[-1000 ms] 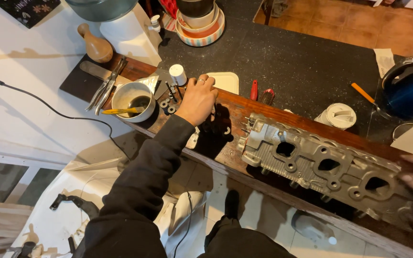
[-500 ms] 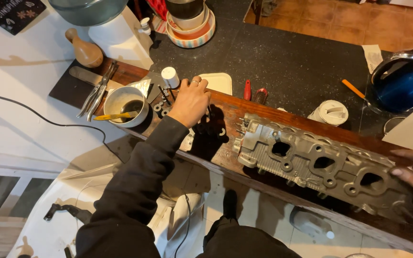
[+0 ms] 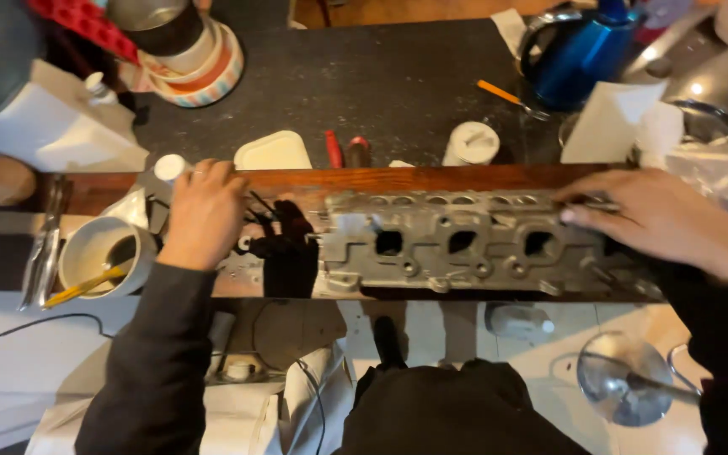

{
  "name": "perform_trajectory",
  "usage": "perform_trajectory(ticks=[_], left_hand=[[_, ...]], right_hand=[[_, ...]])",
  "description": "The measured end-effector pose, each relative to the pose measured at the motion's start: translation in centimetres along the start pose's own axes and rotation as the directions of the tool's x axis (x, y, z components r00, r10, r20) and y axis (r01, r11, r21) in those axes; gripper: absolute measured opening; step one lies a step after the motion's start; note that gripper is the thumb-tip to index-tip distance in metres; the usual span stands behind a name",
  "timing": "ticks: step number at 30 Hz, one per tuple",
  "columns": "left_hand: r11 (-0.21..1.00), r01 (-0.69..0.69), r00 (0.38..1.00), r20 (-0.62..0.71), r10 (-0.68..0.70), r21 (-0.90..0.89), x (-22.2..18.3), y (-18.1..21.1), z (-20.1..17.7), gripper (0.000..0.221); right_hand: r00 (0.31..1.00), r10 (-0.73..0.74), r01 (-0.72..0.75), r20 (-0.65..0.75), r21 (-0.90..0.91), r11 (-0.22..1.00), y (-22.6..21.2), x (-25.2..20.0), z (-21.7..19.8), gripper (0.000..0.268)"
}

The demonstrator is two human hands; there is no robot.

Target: Dismantling and inspecting components of a vehicle's cylinder head, including valves and seals.

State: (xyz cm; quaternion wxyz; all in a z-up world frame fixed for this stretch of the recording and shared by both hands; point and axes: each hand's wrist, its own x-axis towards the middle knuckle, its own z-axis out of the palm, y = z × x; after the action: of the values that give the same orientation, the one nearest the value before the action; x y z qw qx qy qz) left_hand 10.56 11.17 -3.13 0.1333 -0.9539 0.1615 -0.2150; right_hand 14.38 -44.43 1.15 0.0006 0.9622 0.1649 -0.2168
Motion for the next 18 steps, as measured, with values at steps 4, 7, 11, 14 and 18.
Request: perform_trajectory(ticks=[4,7,11,14,18], left_hand=[[0.996,0.056,0.998,-0.029,-0.058,-0.065,-0.7,4.2,-6.7,0.033],[0.964,0.159,0.958,-0.203,-0.202,-0.211,-2.5,10.8,-11.0,0.031],[0.66,0.136,0.868,-0.233,-0.439,-0.739,-4.2,24.5,-12.8,0.023],[0.365,0.139,0.909,-0.027,-0.415,-0.92,-3.1,35.1,-11.4,0.019],[0.168,0.209,0.9,0.122,-0.417,-0.963,-0.4,43.3,-7.6,0.019]], right_hand=[[0.992,-0.125,0.125,0.002,0.061,0.99,0.9,0.3,-0.1,0.063],[0.993,-0.113,0.109,0.03,0.103,0.989,0.9,-0.3,-1.2,0.054],[0.957,-0.289,0.286,0.029,0.077,0.955,3.2,1.4,-0.7,0.08],[0.925,-0.379,0.376,0.018,0.092,0.922,5.0,3.1,-0.3,0.095],[0.912,-0.411,0.4,0.005,0.219,0.89,4.5,3.0,-1.9,0.055]])
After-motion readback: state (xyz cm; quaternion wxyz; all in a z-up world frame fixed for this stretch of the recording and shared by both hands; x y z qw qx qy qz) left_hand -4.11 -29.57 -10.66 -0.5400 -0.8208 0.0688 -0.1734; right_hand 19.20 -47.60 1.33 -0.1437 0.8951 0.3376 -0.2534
